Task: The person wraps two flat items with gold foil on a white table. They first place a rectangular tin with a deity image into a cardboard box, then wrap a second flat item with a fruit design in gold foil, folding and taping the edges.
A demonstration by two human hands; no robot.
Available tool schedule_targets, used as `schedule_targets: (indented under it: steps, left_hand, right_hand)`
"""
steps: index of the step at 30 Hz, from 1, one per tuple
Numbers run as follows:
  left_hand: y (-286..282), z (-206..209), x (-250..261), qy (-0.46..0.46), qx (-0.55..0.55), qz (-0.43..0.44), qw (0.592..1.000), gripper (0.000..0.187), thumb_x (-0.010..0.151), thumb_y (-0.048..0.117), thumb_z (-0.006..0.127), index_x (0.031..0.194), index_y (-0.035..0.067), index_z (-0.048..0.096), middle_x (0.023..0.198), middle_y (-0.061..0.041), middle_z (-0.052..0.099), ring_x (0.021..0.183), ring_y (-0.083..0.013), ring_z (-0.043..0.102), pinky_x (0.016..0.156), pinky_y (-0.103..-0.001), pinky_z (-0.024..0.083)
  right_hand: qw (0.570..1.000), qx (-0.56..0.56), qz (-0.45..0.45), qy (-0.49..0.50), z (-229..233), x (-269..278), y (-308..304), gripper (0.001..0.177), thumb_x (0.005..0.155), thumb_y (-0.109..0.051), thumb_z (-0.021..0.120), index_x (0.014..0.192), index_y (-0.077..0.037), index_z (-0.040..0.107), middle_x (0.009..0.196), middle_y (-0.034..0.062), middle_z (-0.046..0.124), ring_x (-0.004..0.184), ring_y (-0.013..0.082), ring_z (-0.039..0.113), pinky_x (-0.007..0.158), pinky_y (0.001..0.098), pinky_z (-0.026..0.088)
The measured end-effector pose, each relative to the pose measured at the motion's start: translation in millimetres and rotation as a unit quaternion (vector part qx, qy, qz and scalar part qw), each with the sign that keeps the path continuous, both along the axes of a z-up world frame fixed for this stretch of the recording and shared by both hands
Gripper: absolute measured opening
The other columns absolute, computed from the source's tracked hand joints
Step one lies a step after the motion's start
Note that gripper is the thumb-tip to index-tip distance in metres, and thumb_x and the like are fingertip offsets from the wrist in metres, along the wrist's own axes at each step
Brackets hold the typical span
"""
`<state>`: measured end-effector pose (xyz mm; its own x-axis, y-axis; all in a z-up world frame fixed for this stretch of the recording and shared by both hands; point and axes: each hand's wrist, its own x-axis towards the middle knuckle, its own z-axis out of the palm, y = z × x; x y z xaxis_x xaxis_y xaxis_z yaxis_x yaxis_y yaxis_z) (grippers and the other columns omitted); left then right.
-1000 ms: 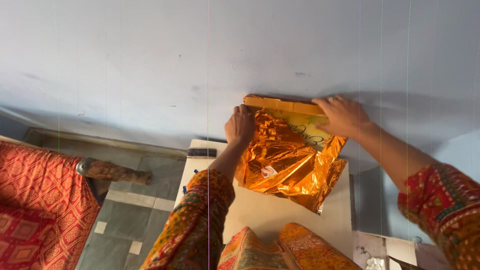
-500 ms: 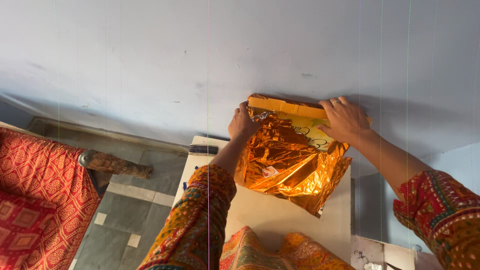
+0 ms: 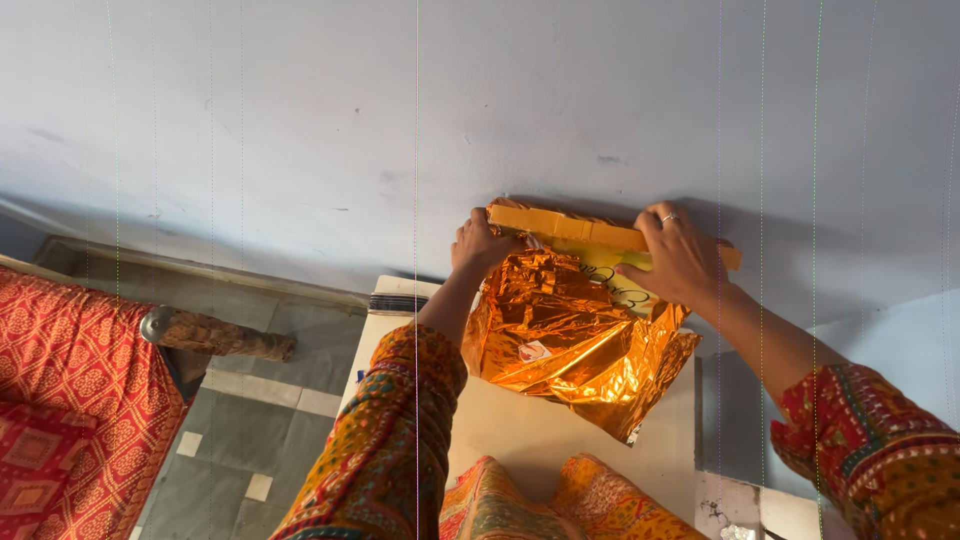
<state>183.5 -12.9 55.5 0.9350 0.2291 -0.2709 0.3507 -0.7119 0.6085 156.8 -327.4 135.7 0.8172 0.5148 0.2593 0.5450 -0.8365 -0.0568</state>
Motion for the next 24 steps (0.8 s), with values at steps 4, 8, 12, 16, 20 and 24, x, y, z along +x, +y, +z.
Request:
schedule_targets:
  steps: [4, 8, 12, 16, 20, 24]
  left_hand:
    - [-4, -8, 2, -0.011, -0.038, 0.004, 0.999, 0.083, 0.070, 0.050, 0.080, 0.132, 0.009, 0.044, 0.122, -0.015, 0.067, 0.119, -0.0321, 0.063, 0.101, -0.045, 0.049]
    - [-2, -11, -5, -0.019, -0.027, 0.020, 0.999, 0.072, 0.075, 0.046, 0.073, 0.129, 0.010, 0.044, 0.112, -0.019, 0.071, 0.105, -0.0352, 0.070, 0.092, -0.046, 0.054]
    - [-4, 4, -27, -0.024, -0.014, 0.015, 0.999, 0.069, 0.078, 0.052, 0.072, 0.125, 0.009, 0.044, 0.109, -0.020, 0.072, 0.100, -0.0337, 0.071, 0.088, -0.046, 0.055]
    - [-4, 26, -52, -0.043, -0.003, -0.024, 0.999, 0.058, 0.082, 0.038, 0.063, 0.129, 0.009, 0.047, 0.102, -0.016, 0.076, 0.091, -0.0300, 0.074, 0.081, -0.044, 0.058]
    - [-17, 50, -64, -0.044, 0.001, -0.076, 0.996, 0.063, 0.085, 0.040, 0.057, 0.139, 0.011, 0.043, 0.100, -0.012, 0.075, 0.085, -0.0287, 0.075, 0.075, -0.045, 0.060]
    - [-39, 81, -55, -0.090, 0.072, -0.129, 0.985, 0.060, 0.084, 0.041, 0.060, 0.133, 0.010, 0.049, 0.095, -0.014, 0.077, 0.087, -0.0277, 0.074, 0.081, -0.043, 0.056]
  right_hand:
    - [0.988, -0.081, -0.063, 0.118, 16, -2, 5, 0.085, 0.076, -0.066, 0.078, 0.128, -0.004, 0.052, 0.119, 0.0188, 0.063, 0.110, 0.0338, 0.065, 0.097, 0.0480, 0.054]
    - [0.986, -0.029, -0.078, 0.146, 30, -3, 17, 0.106, 0.069, -0.070, 0.076, 0.145, -0.006, 0.042, 0.125, 0.0155, 0.064, 0.112, 0.0349, 0.065, 0.092, 0.0505, 0.055]
    - [0.985, -0.108, -0.074, 0.110, 26, -7, 21, 0.095, 0.065, -0.080, 0.072, 0.130, -0.012, 0.056, 0.125, 0.0153, 0.060, 0.118, 0.0333, 0.061, 0.097, 0.0483, 0.052]
    - [0.991, -0.129, -0.017, 0.029, 13, -15, 10, 0.086, 0.071, -0.085, 0.064, 0.114, -0.011, 0.067, 0.123, 0.0142, 0.061, 0.122, 0.0330, 0.061, 0.101, 0.0466, 0.052]
    - [0.985, -0.083, -0.079, 0.130, 17, -25, -9, 0.086, 0.074, -0.080, 0.064, 0.120, -0.008, 0.067, 0.120, 0.0144, 0.065, 0.113, 0.0330, 0.066, 0.093, 0.0484, 0.055]
    - [0.980, -0.056, -0.118, 0.150, 31, -49, -26, 0.075, 0.075, -0.076, 0.065, 0.117, -0.014, 0.069, 0.109, 0.0100, 0.073, 0.104, 0.0329, 0.070, 0.089, 0.0486, 0.057]
